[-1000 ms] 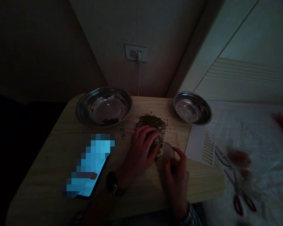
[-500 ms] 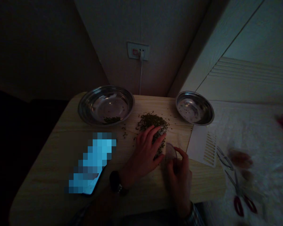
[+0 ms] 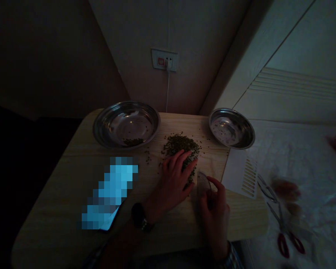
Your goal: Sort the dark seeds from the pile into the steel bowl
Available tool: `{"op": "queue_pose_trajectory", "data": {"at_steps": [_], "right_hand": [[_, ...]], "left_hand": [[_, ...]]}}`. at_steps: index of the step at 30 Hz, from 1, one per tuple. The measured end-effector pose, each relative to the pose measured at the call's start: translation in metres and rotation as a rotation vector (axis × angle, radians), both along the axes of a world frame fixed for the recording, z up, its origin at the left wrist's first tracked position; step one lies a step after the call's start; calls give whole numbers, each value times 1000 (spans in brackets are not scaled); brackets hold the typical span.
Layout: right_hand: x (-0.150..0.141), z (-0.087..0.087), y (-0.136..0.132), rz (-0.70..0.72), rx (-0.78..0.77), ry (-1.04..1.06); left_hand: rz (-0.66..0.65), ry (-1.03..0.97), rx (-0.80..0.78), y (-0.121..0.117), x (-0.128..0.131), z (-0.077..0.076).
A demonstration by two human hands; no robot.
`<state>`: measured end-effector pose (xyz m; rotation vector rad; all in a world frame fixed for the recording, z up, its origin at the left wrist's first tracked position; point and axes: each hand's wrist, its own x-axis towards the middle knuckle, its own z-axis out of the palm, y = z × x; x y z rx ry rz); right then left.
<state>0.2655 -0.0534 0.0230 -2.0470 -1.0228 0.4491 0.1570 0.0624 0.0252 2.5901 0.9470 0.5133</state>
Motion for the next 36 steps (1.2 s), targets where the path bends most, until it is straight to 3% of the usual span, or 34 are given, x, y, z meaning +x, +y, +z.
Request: {"op": "queue_pose_trajectory", "data": {"at_steps": [6, 13, 36], "right_hand": [[0, 1, -1, 10, 9, -2], [5, 3, -6, -79, 13, -18], [3, 1, -12, 65, 22, -7]], "left_hand": [[24, -3, -4, 1, 0, 2], [23, 0, -4, 0, 1, 3], [95, -20, -33, -3, 5, 6]]}}
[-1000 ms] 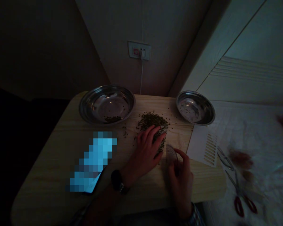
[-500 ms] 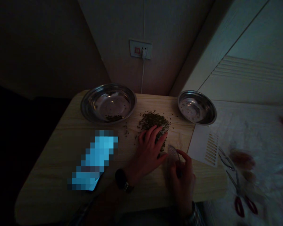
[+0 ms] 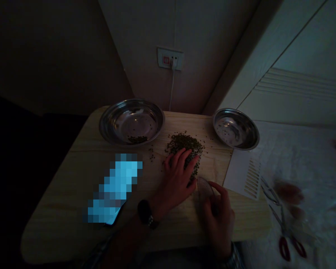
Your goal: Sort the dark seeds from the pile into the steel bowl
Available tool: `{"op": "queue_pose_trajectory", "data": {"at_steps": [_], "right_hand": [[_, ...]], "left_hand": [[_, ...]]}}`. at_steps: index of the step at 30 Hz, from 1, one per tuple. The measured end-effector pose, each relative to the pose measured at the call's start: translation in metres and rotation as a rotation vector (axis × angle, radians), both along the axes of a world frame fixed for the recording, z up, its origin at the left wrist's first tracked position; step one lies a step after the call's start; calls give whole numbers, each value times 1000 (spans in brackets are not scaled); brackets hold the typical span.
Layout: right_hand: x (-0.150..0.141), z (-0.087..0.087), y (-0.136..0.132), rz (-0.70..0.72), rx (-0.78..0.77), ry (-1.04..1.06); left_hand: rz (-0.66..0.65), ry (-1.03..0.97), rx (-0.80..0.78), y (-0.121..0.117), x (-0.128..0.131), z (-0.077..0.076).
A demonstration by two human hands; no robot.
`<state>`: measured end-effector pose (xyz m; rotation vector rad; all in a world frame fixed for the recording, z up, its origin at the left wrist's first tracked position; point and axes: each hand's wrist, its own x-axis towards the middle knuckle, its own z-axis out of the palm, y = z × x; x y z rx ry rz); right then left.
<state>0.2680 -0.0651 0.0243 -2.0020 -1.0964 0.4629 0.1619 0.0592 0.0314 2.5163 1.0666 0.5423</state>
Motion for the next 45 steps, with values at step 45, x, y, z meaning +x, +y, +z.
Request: {"op": "queue_pose_trajectory", "data": {"at_steps": [45], "right_hand": [[8, -2, 0, 108, -17, 24]], "left_hand": [[-21, -19, -10, -3, 1, -1]]}}
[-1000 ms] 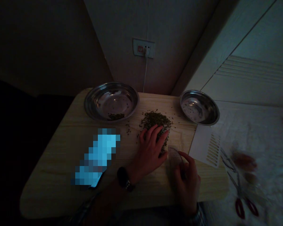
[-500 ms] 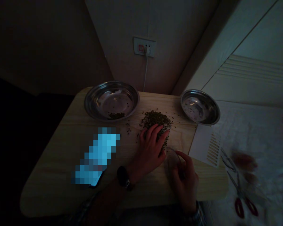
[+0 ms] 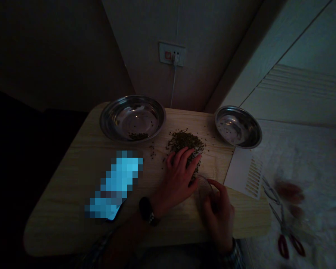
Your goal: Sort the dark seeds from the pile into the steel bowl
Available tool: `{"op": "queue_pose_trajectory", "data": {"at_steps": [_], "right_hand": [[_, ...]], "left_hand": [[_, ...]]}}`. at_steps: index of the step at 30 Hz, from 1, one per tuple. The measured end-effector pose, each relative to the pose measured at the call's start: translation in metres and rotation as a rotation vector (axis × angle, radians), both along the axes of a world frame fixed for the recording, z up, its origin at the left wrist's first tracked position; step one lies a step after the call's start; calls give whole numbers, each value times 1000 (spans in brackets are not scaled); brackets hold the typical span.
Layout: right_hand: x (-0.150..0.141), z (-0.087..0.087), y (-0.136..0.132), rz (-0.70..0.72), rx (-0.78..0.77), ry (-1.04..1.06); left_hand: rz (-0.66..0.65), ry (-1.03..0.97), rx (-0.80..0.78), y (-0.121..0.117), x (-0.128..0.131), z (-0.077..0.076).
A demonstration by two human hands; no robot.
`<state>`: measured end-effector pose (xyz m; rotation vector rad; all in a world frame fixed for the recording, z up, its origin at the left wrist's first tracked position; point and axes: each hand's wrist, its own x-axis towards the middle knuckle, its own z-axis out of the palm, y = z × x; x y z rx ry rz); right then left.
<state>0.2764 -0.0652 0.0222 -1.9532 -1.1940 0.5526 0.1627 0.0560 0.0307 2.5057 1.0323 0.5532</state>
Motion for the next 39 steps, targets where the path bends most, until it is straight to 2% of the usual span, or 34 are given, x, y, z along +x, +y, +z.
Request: {"op": "queue_pose_trajectory", "data": {"at_steps": [3, 9, 17, 32, 39], "right_hand": [[0, 1, 1, -5, -11, -14], [-1, 0, 0, -99, -8, 11], [0, -1, -1, -16, -21, 13], [2, -2, -2, -281, 35, 119], [1, -2, -1, -208, 57, 129]], "left_hand": [[6, 10, 0, 0, 0, -1], [-8, 21, -9, 0, 0, -1], [-99, -3, -35, 1, -3, 5], [-127, 66, 1, 0, -3, 2], [-147, 96, 25, -2, -1, 1]]}}
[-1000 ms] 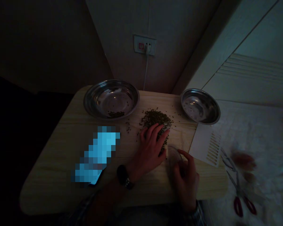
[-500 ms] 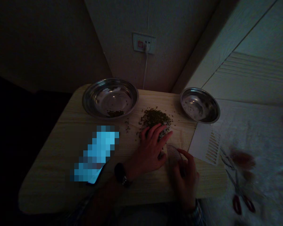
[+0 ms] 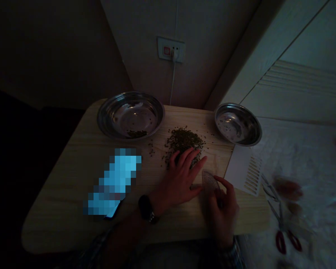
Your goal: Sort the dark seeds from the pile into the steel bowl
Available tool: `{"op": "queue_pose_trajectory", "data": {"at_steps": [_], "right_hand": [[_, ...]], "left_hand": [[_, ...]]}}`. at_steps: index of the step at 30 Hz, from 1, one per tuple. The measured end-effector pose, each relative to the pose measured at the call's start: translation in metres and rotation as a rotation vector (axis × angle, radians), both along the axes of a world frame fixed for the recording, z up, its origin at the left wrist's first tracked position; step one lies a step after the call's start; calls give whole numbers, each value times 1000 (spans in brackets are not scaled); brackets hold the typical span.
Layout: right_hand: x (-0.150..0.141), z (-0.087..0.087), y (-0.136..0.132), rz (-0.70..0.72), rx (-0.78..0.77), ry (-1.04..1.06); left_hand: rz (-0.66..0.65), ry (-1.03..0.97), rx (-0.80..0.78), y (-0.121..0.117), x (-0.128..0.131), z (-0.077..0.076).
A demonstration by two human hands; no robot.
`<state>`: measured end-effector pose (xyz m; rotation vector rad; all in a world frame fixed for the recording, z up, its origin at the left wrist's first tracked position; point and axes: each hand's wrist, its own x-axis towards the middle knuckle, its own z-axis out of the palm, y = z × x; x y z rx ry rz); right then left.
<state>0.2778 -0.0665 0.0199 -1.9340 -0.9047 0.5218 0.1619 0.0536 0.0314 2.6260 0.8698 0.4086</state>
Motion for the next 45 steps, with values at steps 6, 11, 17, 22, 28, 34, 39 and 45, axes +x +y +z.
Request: {"op": "queue_pose_trajectory", "data": {"at_steps": [6, 11, 17, 22, 28, 34, 39, 45], "right_hand": [[2, -1, 0, 1, -14, -10], [2, -2, 0, 39, -4, 6], [6, -1, 1, -145, 71, 137], [6, 0, 3, -195, 146, 235], [5, 1, 3, -186, 144, 229], [6, 3, 5, -174, 142, 182], [5, 1, 4, -134, 104, 187], [5, 2, 3, -138, 77, 159]], "left_hand": [[28, -11, -18, 1, 0, 1], [61, -20, -18, 4, -2, 2], [27, -22, -32, 0, 0, 3], [0, -4, 3, -6, 2, 2], [-47, 39, 72, -15, 7, -3], [-8, 41, 60, -15, 7, -3], [18, 30, 43, -14, 7, -1], [35, 39, 35, -15, 7, 1]]}}
